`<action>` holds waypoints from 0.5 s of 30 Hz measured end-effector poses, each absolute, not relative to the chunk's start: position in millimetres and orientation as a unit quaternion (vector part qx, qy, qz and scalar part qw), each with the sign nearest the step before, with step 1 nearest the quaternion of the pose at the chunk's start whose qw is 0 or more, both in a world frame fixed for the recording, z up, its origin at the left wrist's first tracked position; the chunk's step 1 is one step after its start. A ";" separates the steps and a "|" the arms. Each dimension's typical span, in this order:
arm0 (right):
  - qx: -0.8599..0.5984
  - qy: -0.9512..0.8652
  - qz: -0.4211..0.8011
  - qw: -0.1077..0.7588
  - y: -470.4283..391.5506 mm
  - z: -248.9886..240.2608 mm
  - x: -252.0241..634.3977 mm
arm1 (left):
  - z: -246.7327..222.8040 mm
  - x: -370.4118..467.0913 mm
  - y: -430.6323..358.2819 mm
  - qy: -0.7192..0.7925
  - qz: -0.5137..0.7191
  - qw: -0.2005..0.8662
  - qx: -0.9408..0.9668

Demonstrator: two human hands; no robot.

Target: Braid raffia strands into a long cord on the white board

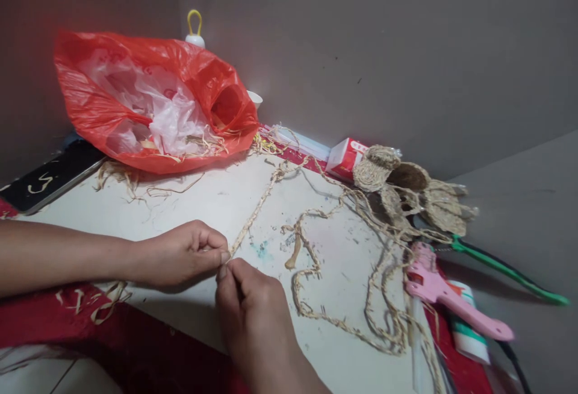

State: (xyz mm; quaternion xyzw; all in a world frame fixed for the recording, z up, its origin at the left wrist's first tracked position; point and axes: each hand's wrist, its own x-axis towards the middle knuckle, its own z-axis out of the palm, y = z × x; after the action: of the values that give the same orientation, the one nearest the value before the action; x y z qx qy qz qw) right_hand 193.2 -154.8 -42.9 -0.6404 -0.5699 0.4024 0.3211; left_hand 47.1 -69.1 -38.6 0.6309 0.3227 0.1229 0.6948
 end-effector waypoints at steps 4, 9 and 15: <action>-0.645 -0.685 0.209 0.267 -163.1 -51.1 190.2 | -39.8 46.5 -69.8 0.304 0.137 0.728 0.599; -0.625 -0.751 0.115 0.179 -167.4 -58.9 186.6 | -39.3 48.0 -69.1 0.306 0.123 0.757 0.564; -0.545 -0.823 0.041 0.155 -170.9 -65.4 170.9 | -33.6 46.7 -70.1 0.323 0.096 0.758 0.559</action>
State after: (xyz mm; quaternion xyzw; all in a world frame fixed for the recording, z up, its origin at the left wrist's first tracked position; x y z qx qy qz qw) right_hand 170.9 -170.9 -65.4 -0.5445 -0.8232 0.0414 0.1555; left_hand 46.7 -70.1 -33.6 0.5591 0.3228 0.0964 0.7576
